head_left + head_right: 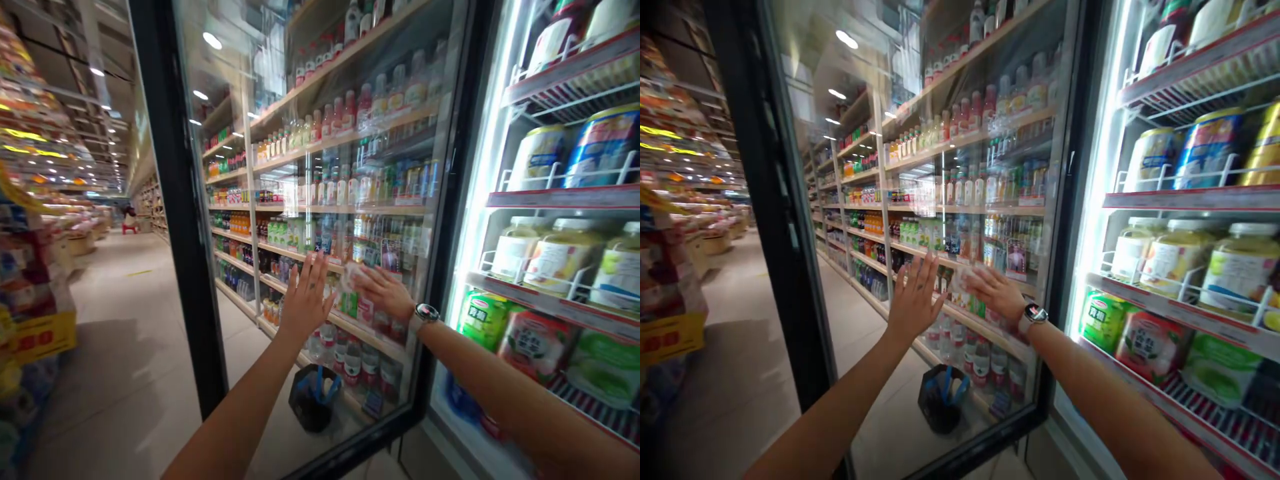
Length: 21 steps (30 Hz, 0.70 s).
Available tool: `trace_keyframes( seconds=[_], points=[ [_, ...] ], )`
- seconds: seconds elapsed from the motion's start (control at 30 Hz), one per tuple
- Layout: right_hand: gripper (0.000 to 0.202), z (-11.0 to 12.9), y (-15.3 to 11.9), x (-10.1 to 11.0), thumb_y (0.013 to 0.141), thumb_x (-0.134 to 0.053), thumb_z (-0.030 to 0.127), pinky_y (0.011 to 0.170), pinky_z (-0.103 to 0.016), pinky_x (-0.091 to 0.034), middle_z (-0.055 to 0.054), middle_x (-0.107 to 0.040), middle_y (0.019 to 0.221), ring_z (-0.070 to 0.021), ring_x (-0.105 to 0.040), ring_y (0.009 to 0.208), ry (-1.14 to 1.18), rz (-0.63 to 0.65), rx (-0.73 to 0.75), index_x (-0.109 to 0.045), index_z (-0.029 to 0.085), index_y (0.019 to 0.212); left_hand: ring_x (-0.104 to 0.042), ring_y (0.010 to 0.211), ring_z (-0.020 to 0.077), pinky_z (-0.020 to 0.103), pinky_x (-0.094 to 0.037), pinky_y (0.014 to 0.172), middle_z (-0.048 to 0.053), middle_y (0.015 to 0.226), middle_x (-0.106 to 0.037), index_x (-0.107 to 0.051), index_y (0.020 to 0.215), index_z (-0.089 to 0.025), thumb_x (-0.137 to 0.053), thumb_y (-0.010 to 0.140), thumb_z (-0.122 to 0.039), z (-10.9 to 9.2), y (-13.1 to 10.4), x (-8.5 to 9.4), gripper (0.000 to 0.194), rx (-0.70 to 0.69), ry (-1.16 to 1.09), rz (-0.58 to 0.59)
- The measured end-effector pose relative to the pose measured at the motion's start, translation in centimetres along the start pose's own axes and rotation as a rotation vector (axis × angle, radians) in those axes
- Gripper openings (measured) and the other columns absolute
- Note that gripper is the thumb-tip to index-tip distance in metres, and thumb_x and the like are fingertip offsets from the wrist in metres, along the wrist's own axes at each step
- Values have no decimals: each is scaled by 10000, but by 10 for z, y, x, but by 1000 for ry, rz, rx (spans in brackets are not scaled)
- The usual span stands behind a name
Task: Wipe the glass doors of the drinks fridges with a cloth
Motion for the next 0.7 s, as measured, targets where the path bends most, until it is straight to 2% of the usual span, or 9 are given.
trace_keyframes(
  seconds=[0.1, 0.17, 0.23, 0.3, 0.43, 0.53, 0.6, 0.7],
  points=[
    [577, -35, 38, 9, 924, -426, 36, 1197, -498, -303, -30, -497, 1478, -202, -306, 1456, -1, -119, -157, -448, 303, 1435, -119, 1502, 271, 494, -83, 1227, 132, 1583, -248, -87, 1545, -108, -422, 960, -428, -1, 1, 1, 746, 0, -5, -2],
    [647, -36, 50, 4, 895, -391, -7, 1199, -533, -293, -50, -465, 1502, -217, -237, 1481, 21, -236, -253, -393, 284, 1474, -120, 1501, 272, 488, -75, 1228, 134, 1586, -239, -82, 1545, -104, -424, 957, -432, -1, 2, 2, 755, 1, -7, -10],
    [713, -17, 47, -9, 866, -358, -37, 1185, -543, -326, -65, -440, 1518, -225, -192, 1493, 53, -335, -318, -327, 271, 1508, -129, 1499, 275, 484, -64, 1229, 139, 1584, -245, -92, 1545, -100, -415, 958, -445, -2, 2, 2, 753, 3, -1, -12],
    [735, 15, 30, -26, 849, -352, -43, 1162, -535, -377, -71, -433, 1521, -236, -180, 1496, 78, -365, -331, -305, 257, 1519, -139, 1497, 278, 483, -47, 1229, 143, 1579, -257, -112, 1544, -94, -401, 961, -460, -2, 1, 1, 746, 1, 14, -9],
    [612, 86, -26, -58, 855, -390, -17, 1113, -478, -461, -79, -518, 1450, -253, -227, 1483, 102, -236, -206, -477, 198, 1421, -115, 1502, 272, 486, -47, 1229, 141, 1577, -260, -123, 1541, -87, -406, 956, -469, -1, 0, 0, 754, -6, 28, -14],
    [534, 110, -52, -68, 887, -417, 9, 1095, -441, -480, -56, -574, 1398, -233, -293, 1460, 104, -130, -139, -543, 218, 1362, -106, 1502, 274, 495, -93, 1227, 146, 1578, -254, -106, 1540, -85, -423, 949, -466, -1, -1, 0, 771, -3, 30, -12],
    [520, 103, -47, -63, 904, -439, 32, 1113, -455, -456, -49, -572, 1403, -228, -295, 1460, 111, -116, -111, -530, 235, 1374, -111, 1501, 280, 500, -109, 1225, 150, 1577, -250, -101, 1540, -83, -418, 951, -463, -1, 0, 0, 769, -7, 38, -7],
    [592, 66, -5, -42, 905, -422, 23, 1160, -507, -377, -53, -513, 1461, -221, -219, 1487, 143, -205, -153, -437, 260, 1448, -115, 1500, 286, 503, -103, 1225, 143, 1579, -247, -114, 1539, -86, -410, 954, -472, -2, 0, 0, 761, -8, 45, -11]
  ],
)
Point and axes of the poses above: each hand's wrist, its own y-axis towards the middle knuckle, its own x-axis out of the back of the hand, z = x × y, the point moved 1 cm from there along y, towards the middle knuckle
